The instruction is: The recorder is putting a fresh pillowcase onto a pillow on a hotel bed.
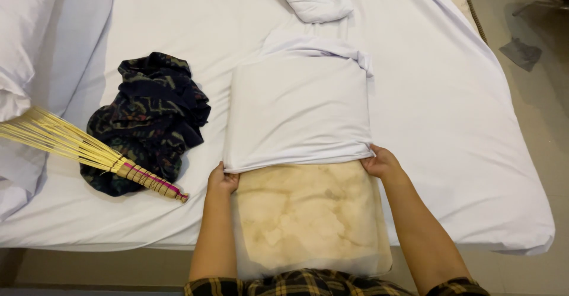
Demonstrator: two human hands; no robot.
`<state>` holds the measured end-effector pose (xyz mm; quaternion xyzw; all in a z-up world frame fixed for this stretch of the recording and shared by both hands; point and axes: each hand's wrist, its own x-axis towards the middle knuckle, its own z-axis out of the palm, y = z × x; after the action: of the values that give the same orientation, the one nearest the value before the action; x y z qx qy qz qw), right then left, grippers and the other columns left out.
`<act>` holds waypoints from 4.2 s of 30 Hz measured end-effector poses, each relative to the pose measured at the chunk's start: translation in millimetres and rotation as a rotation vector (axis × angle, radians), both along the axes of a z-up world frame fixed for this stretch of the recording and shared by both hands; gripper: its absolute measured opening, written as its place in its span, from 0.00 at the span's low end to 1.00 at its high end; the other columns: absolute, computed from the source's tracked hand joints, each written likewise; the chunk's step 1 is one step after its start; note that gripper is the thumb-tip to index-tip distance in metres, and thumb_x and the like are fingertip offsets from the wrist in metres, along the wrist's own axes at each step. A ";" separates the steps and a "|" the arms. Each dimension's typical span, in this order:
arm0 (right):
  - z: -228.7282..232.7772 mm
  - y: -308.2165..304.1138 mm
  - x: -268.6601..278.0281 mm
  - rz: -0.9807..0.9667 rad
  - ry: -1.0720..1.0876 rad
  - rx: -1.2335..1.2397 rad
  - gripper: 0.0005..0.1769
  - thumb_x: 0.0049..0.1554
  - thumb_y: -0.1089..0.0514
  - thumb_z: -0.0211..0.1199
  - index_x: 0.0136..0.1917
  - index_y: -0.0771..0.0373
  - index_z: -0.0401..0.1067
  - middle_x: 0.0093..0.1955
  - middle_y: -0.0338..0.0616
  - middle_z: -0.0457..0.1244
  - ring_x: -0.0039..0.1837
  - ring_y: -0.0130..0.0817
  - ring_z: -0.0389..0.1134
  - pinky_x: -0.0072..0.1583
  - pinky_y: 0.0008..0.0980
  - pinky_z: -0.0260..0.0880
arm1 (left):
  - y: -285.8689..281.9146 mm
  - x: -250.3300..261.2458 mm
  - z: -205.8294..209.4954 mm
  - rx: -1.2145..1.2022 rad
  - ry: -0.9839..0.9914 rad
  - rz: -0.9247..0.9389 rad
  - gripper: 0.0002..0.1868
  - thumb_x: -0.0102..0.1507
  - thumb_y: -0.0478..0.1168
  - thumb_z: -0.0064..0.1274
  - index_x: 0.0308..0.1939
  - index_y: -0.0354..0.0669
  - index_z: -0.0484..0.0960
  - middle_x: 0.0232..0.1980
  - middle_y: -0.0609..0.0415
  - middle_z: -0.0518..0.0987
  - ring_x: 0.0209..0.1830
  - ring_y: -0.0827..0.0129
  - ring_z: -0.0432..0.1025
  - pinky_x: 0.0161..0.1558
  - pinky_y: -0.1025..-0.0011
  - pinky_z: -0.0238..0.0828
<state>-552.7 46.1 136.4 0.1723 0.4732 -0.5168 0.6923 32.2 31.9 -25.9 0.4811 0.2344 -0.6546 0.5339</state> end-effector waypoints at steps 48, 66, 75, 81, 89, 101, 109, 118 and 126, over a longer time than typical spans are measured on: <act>113.4 123.5 137.5 0.769 2.078 -0.501 0.06 0.63 0.44 0.59 0.47 0.42 0.72 0.63 0.28 0.63 0.68 0.39 0.64 0.67 0.50 0.62 | 84.9 -175.7 227.9 -1.037 -2.181 -0.744 0.09 0.70 0.51 0.44 0.47 0.57 0.76 0.59 0.60 0.73 0.68 0.58 0.64 0.69 0.50 0.52; 186.6 125.5 139.3 1.020 1.663 -0.468 0.13 0.69 0.50 0.42 0.55 0.54 0.67 0.39 0.57 0.67 0.50 0.59 0.71 0.54 0.56 0.68 | 82.7 -179.0 307.6 -1.009 -1.821 -1.201 0.08 0.72 0.43 0.37 0.40 0.48 0.67 0.27 0.46 0.78 0.35 0.46 0.78 0.45 0.52 0.70; 164.4 210.3 139.7 1.258 1.641 -0.573 0.11 0.65 0.52 0.48 0.47 0.54 0.70 0.37 0.55 0.68 0.48 0.56 0.72 0.53 0.50 0.70 | 172.5 -166.4 294.1 -1.123 -1.826 -1.624 0.14 0.68 0.50 0.40 0.38 0.47 0.74 0.26 0.45 0.80 0.32 0.44 0.79 0.36 0.49 0.70; 149.8 235.0 148.0 1.133 1.711 -0.670 0.08 0.63 0.55 0.52 0.49 0.56 0.72 0.40 0.57 0.68 0.50 0.58 0.71 0.54 0.53 0.70 | 201.5 -151.6 276.4 -1.139 -1.662 -1.458 0.08 0.65 0.48 0.46 0.37 0.54 0.77 0.29 0.52 0.82 0.37 0.52 0.80 0.41 0.57 0.74; 114.2 220.8 141.4 0.951 1.823 -0.679 0.25 0.56 0.50 0.65 0.66 0.50 0.67 0.67 0.47 0.60 0.71 0.51 0.59 0.72 0.52 0.55 | 187.3 -146.9 290.8 -1.174 -1.723 -1.163 0.26 0.63 0.44 0.56 0.64 0.42 0.72 0.64 0.40 0.69 0.69 0.41 0.61 0.71 0.47 0.52; 79.6 195.0 87.4 0.668 1.740 -0.323 0.29 0.57 0.57 0.55 0.72 0.52 0.61 0.70 0.54 0.53 0.72 0.59 0.54 0.72 0.58 0.50 | 159.7 -89.1 245.5 -0.546 -1.672 -1.204 0.51 0.53 0.60 0.68 0.75 0.55 0.62 0.82 0.44 0.52 0.82 0.46 0.45 0.77 0.36 0.32; 54.9 164.0 34.7 0.697 1.519 -0.138 0.16 0.63 0.53 0.52 0.65 0.46 0.60 0.55 0.46 0.70 0.55 0.46 0.72 0.57 0.45 0.68 | 147.3 -70.3 199.9 -0.268 -1.413 -0.945 0.21 0.67 0.44 0.43 0.66 0.61 0.65 0.57 0.49 0.81 0.64 0.50 0.72 0.65 0.50 0.65; 28.3 211.9 22.0 1.301 1.995 0.124 0.17 0.63 0.50 0.48 0.63 0.53 0.64 0.48 0.57 0.72 0.54 0.58 0.74 0.54 0.54 0.72 | 140.1 -58.8 203.1 -0.210 -1.955 -1.175 0.07 0.67 0.42 0.43 0.39 0.47 0.75 0.30 0.44 0.80 0.38 0.46 0.78 0.41 0.53 0.72; 63.9 229.0 39.7 1.188 1.874 0.041 0.16 0.62 0.56 0.47 0.63 0.56 0.64 0.47 0.59 0.71 0.54 0.58 0.74 0.55 0.51 0.73 | 151.9 -23.8 211.0 -0.303 -2.270 -1.554 0.07 0.62 0.46 0.50 0.37 0.50 0.78 0.30 0.49 0.83 0.37 0.53 0.80 0.42 0.57 0.72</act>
<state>-513.0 275.1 200.3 -0.5296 0.8252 -0.0204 0.1952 8.5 183.8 185.1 0.6889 -0.7225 -0.0536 -0.0213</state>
